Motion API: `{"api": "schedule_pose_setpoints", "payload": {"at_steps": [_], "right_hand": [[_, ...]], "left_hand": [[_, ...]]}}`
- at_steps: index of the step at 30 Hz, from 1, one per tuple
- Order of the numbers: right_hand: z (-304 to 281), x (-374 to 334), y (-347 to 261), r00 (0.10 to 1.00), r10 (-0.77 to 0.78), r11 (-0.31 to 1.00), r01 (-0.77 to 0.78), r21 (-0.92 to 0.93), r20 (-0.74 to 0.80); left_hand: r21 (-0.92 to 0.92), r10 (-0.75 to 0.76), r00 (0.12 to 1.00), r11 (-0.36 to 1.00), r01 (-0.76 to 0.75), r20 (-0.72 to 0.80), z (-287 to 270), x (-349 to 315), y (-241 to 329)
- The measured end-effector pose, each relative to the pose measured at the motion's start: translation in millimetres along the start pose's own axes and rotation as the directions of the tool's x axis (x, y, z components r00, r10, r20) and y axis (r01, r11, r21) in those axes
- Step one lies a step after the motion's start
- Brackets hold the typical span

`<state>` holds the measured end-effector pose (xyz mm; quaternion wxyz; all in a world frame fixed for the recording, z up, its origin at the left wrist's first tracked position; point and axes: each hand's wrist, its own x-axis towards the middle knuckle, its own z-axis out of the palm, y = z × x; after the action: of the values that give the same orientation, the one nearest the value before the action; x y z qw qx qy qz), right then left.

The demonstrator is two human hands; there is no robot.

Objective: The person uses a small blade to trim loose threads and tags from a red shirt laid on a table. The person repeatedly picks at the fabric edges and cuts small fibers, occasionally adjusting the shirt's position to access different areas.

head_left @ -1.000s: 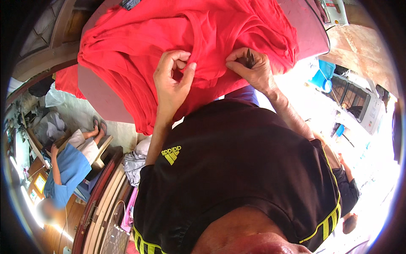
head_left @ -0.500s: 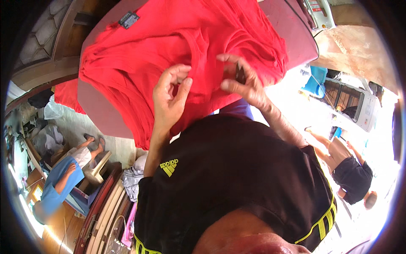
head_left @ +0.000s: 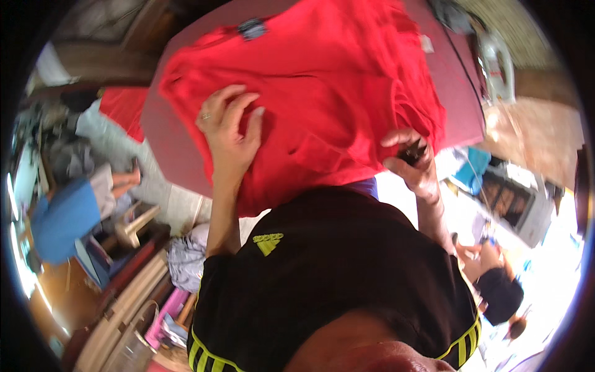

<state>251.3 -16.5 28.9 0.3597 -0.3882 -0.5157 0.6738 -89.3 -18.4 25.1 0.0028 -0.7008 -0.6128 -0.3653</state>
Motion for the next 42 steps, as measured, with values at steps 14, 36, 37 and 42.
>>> {"api": "schedule_pose_setpoints", "payload": {"at_steps": [14,36,37,42], "right_hand": [[-3.2,11.6,6.1,0.948,0.317,0.946,-0.318,-0.06,-0.016],[-57.0,38.6,-58.4,0.991,0.132,0.899,-0.131,-0.418,-0.026],[-49.9,48.5,-56.7,0.99,0.136,0.9,-0.139,-0.412,-0.036],[-29.1,68.5,-9.1,0.981,0.183,0.927,-0.151,-0.343,0.062]], "left_hand": [[-0.016,-0.123,0.928,0.992,0.126,-0.352,-31.6,37.3,-48.9],[-0.999,0.413,0.91,-0.043,-0.005,-0.022,-79.2,22.8,127.2],[-0.991,0.394,0.917,-0.137,-0.008,-0.062,-70.9,25.1,143.7],[-0.925,0.304,0.94,-0.379,-0.031,-0.156,-49.1,31.7,188.1]]}}
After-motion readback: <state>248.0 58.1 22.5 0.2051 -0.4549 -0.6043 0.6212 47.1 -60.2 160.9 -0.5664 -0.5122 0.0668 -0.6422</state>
